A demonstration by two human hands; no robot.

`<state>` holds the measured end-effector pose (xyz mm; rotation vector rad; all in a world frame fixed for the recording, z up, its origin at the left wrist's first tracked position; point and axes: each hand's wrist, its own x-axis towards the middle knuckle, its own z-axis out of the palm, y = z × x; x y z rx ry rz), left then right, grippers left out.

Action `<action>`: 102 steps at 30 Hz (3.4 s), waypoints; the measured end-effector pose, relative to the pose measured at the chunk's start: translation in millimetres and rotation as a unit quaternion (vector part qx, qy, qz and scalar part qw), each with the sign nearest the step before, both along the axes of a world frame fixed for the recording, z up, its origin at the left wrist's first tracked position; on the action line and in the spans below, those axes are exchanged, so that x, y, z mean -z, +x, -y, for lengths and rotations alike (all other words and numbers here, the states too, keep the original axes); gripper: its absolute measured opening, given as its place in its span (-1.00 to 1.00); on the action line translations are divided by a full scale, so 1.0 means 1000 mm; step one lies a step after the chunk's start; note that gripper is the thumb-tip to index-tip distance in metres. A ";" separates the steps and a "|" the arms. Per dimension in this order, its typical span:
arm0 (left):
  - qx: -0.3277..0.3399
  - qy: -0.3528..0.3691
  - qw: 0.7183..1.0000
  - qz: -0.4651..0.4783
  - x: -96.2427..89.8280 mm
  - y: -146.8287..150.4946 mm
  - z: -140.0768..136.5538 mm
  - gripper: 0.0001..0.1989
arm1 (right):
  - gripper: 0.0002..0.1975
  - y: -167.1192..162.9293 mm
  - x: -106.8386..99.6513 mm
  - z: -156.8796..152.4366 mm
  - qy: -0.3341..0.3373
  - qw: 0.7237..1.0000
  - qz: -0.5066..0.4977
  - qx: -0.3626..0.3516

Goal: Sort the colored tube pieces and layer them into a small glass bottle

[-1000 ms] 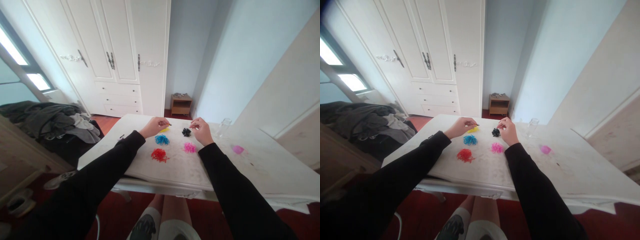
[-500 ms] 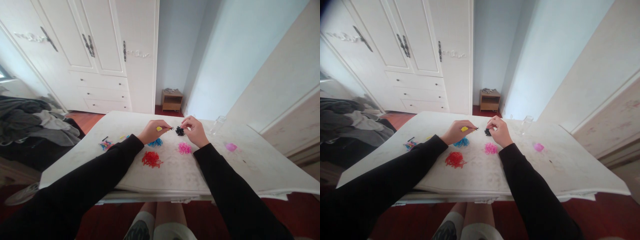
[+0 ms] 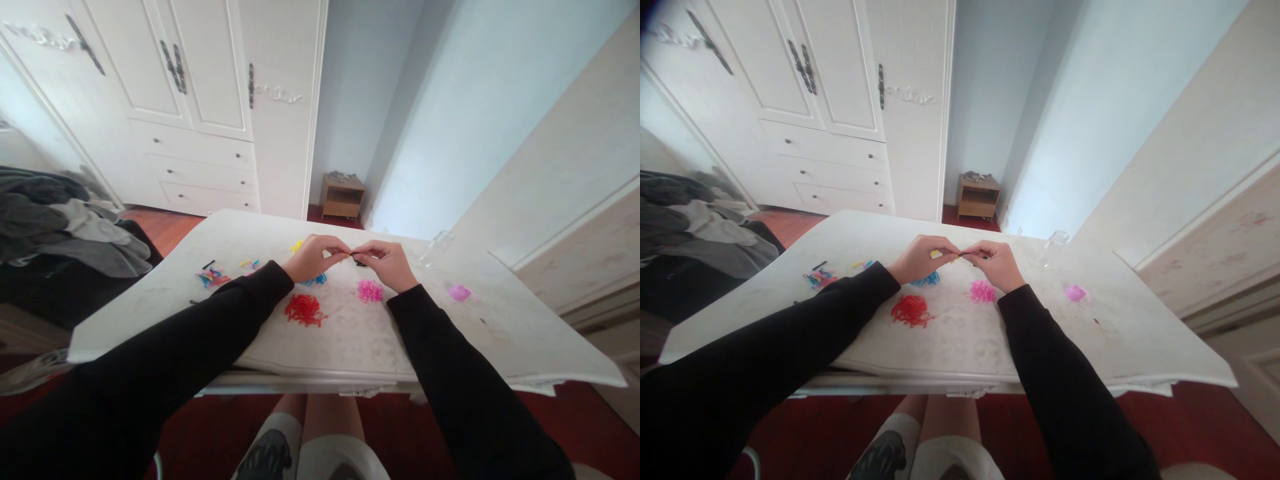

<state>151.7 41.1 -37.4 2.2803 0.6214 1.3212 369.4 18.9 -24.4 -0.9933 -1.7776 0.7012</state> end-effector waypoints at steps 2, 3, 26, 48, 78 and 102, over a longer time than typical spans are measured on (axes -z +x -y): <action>-0.005 -0.013 1.000 0.004 0.000 0.000 -0.001 -0.86 | -0.73 0.001 0.001 -0.002 -0.013 1.000 -0.009 0.005; -0.006 -0.020 1.000 0.006 0.000 0.001 -0.001 -0.86 | -0.71 0.001 0.001 -0.003 -0.016 1.000 -0.012 0.007; -0.036 -0.065 0.997 0.011 0.004 0.000 -0.006 -0.86 | -0.89 0.036 0.016 -0.030 0.036 0.967 0.128 0.217; -0.030 -0.057 0.998 -0.001 0.003 0.001 -0.005 -0.86 | -0.87 0.037 0.022 -0.033 0.039 0.969 0.201 0.140; 0.017 -0.112 0.994 0.003 0.005 0.004 0.001 -0.89 | -0.71 0.007 0.003 -0.005 0.005 0.992 0.124 -0.028; 0.037 -0.162 0.985 0.043 0.006 0.004 -0.004 -0.83 | -0.84 0.002 -0.002 0.004 0.110 0.959 0.244 -0.092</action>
